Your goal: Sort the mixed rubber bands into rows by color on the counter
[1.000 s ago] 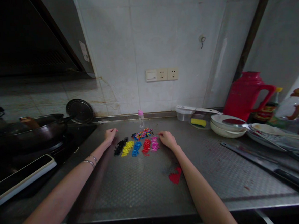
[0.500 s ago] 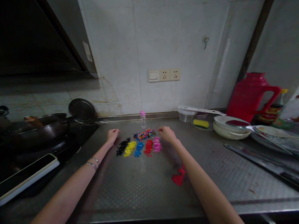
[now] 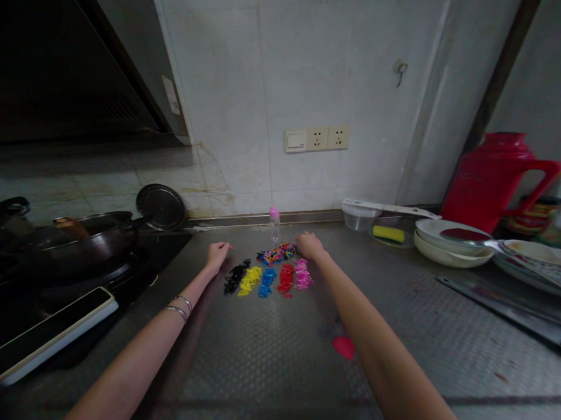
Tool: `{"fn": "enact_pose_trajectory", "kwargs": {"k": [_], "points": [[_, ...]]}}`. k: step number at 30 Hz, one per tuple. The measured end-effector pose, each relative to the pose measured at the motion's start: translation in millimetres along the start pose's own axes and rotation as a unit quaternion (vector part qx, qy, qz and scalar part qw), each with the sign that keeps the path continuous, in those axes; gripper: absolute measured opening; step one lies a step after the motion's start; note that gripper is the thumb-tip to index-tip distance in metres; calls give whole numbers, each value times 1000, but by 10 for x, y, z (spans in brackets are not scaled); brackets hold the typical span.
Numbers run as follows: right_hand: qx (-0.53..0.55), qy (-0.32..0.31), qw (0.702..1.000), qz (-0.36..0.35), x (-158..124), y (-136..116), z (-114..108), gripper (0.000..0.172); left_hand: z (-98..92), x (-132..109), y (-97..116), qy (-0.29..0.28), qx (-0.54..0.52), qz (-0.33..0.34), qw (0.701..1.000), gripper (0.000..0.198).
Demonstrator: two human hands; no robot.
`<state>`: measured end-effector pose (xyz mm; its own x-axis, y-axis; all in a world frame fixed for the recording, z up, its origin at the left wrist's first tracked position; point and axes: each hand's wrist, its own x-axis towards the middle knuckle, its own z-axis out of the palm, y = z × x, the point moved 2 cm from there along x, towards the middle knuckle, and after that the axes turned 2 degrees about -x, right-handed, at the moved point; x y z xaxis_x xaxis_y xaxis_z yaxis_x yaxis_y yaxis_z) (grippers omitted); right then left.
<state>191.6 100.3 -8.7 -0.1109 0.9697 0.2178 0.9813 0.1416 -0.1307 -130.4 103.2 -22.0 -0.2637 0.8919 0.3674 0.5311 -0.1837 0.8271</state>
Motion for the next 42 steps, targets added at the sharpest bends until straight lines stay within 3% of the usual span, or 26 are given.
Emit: {"fn": "enact_pose_trajectory", "kwargs": {"k": [4,15,30,42], "points": [[-2,-3,1000,-8,30,1,26,28,6,7,-8,-2,12,0,1000,27],[9,7,1000,-14,6,-34,-24,24,11,8,1,-3,26,0,1000,28],[59,12,998,-9,-130,167,-113,23,5,1,-4,-1,8,-6,1000,27],[3,15,1000,23,-72,19,10,30,23,31,-45,4,4,19,1000,27]]}}
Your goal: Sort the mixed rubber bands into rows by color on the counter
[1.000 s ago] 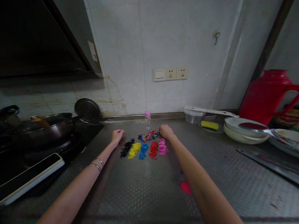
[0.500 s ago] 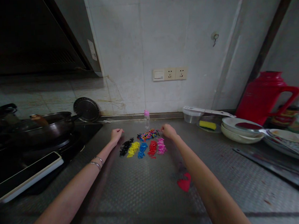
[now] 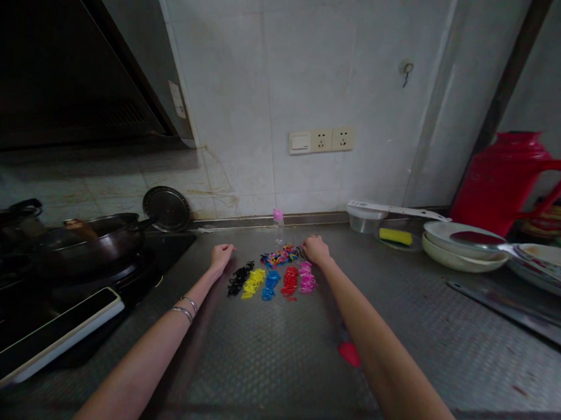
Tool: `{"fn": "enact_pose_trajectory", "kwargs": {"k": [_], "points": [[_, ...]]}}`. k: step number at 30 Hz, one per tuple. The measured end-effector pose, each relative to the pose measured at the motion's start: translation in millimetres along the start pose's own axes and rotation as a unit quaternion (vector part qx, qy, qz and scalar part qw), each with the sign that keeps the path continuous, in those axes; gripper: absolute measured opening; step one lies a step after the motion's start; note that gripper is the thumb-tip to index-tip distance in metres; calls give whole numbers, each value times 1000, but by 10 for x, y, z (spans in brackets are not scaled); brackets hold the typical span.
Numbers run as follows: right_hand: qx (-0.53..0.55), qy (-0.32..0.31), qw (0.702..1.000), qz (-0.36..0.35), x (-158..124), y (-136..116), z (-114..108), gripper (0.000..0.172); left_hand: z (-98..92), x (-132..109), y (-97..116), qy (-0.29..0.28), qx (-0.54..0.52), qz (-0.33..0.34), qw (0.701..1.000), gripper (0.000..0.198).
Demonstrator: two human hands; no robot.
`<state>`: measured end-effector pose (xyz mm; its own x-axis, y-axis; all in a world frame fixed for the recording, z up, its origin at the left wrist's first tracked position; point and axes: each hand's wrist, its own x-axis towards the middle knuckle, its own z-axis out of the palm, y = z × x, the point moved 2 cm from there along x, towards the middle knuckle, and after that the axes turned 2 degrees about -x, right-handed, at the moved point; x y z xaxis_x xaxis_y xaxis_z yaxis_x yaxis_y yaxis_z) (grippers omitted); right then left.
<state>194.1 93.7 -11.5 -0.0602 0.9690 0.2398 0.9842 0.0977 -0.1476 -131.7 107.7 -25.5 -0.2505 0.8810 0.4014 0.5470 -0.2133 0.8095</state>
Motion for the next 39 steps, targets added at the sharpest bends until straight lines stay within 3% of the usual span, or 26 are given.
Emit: {"fn": "enact_pose_trajectory", "kwargs": {"k": [9,16,22,29,39], "points": [[10,20,1000,-2,21,40,-1,23,-10,-8,-7,4,-2,-4,1000,27],[105,4,994,-30,5,140,-11,19,-12,-18,-2,5,-12,-5,1000,26],[188,20,978,-90,-216,168,-45,19,-10,-4,-3,4,-9,-9,1000,26],[204,12,970,-133,-553,172,-70,21,3,20,-35,2,-8,1,1000,26],[192,47,970,-138,-658,143,-198,24,-7,-14,53,-19,-47,43,998,26]]}}
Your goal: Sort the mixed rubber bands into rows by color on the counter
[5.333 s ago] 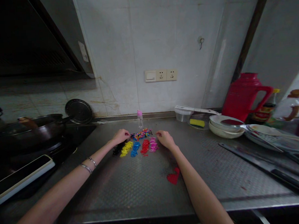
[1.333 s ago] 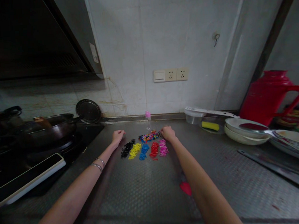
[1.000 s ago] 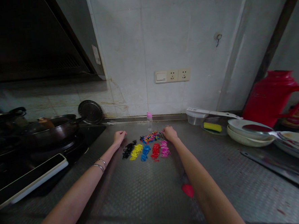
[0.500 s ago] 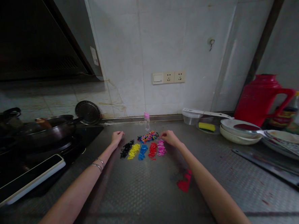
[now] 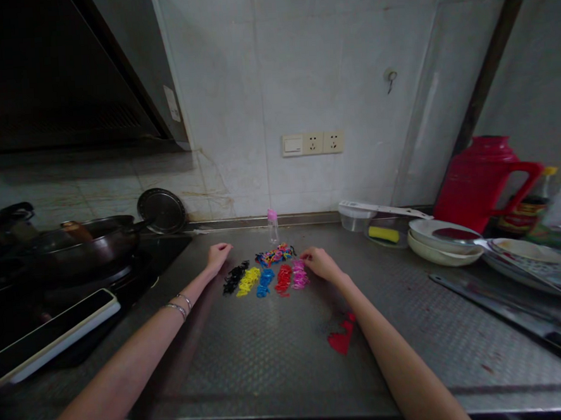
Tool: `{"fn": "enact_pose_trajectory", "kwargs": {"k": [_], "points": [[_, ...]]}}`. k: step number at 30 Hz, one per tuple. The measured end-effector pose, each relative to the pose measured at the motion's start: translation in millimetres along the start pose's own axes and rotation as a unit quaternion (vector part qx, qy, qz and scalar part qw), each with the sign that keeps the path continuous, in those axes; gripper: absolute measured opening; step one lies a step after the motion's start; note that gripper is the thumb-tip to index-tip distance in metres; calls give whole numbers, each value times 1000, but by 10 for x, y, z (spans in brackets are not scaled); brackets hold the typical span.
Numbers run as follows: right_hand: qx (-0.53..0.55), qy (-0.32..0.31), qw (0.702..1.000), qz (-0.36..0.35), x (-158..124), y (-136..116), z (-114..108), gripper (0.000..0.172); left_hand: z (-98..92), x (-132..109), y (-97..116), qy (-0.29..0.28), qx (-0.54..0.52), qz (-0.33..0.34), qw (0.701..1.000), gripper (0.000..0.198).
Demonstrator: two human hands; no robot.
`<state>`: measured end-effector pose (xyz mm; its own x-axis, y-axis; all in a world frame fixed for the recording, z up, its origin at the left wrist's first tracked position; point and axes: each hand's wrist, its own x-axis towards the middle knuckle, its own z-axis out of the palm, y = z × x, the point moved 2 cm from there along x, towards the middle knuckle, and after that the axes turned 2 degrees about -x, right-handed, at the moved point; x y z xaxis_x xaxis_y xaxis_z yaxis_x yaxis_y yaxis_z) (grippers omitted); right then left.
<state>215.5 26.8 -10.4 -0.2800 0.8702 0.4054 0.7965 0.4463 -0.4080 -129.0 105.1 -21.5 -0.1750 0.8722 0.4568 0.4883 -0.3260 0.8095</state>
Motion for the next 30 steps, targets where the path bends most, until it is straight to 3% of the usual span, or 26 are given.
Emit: {"fn": "enact_pose_trajectory", "kwargs": {"k": [5,11,14,24,30], "points": [[-12,7,1000,17,-8,-45,-65,25,62,-34,106,-58,78,23,995,21],[-38,-8,999,31,-9,-92,-81,25,226,-144,439,-203,128,100,966,18],[-47,-9,999,26,-11,-113,-74,25,309,-201,560,-248,135,121,952,18],[-64,-35,997,36,-24,-154,-66,27,407,-210,587,-245,224,113,937,12],[-68,-40,996,38,-27,-139,-62,27,310,-130,543,-204,175,78,960,17]]}}
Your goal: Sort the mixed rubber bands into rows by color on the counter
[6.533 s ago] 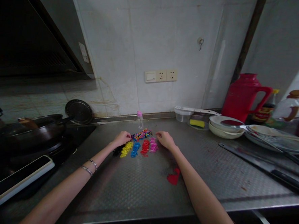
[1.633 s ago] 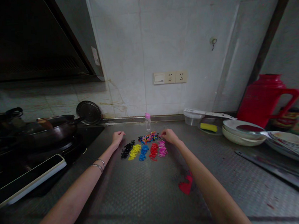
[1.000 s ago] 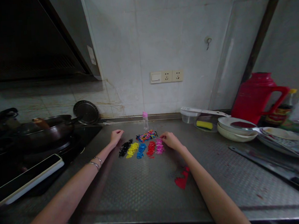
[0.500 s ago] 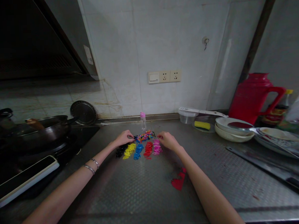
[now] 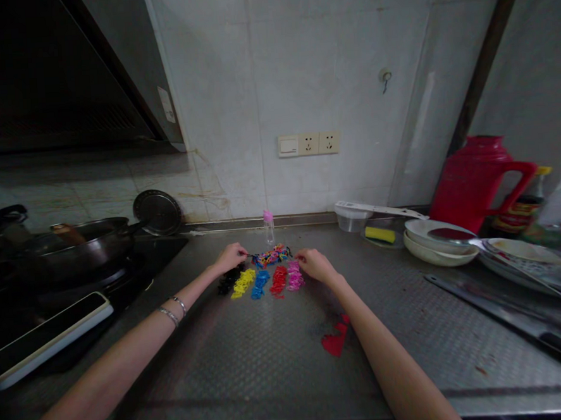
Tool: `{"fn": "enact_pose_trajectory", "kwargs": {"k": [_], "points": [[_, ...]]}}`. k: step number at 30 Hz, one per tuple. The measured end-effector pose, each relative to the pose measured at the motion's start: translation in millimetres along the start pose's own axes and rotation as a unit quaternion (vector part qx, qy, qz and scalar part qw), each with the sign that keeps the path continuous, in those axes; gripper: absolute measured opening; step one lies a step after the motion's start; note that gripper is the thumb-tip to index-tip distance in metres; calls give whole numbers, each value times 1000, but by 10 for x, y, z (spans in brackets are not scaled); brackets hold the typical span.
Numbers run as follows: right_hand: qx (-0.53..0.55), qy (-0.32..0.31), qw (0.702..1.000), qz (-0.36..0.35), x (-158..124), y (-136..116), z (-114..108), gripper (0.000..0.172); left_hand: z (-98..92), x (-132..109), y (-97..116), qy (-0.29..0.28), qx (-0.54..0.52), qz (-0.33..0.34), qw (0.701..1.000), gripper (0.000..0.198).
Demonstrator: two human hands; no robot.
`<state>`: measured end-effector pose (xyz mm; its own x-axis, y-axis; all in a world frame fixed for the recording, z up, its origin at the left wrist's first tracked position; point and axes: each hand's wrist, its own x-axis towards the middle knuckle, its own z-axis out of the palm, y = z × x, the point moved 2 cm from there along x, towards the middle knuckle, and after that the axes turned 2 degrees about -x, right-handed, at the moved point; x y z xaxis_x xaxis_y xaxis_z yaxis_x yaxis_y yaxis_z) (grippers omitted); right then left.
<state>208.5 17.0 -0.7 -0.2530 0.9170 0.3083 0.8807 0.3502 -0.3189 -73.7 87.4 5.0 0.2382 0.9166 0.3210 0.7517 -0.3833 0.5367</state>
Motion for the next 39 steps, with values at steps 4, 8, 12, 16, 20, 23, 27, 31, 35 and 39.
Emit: {"fn": "enact_pose_trajectory", "kwargs": {"k": [4,8,12,16,20,23,27,31,35,39], "points": [[1,-1,1000,-2,2,20,13,28,-100,-41,-110,27,-42,2,999,15],[5,-10,1000,-5,-3,14,16,27,-186,-176,-193,21,-82,-15,996,13],[0,-10,1000,-5,-7,19,33,26,-215,-292,-247,-10,-76,1,997,16],[-3,-4,1000,-10,-1,41,62,26,-191,-313,-340,3,-109,6,994,21],[1,-6,1000,-11,11,44,62,27,-166,-289,-467,77,-149,-39,985,26],[6,-7,1000,0,16,36,43,27,-173,-283,-520,122,-179,-63,974,29],[14,13,1000,4,21,-2,27,27,-203,-310,-517,139,-228,-102,958,31],[24,31,999,-11,89,-116,41,26,-232,-346,-478,143,-247,-131,949,32],[6,16,999,-37,271,-307,70,24,-244,-357,-461,139,-263,-136,945,33],[-36,-30,998,-29,536,-522,130,22,-247,-352,-467,137,-274,-129,943,34]]}}
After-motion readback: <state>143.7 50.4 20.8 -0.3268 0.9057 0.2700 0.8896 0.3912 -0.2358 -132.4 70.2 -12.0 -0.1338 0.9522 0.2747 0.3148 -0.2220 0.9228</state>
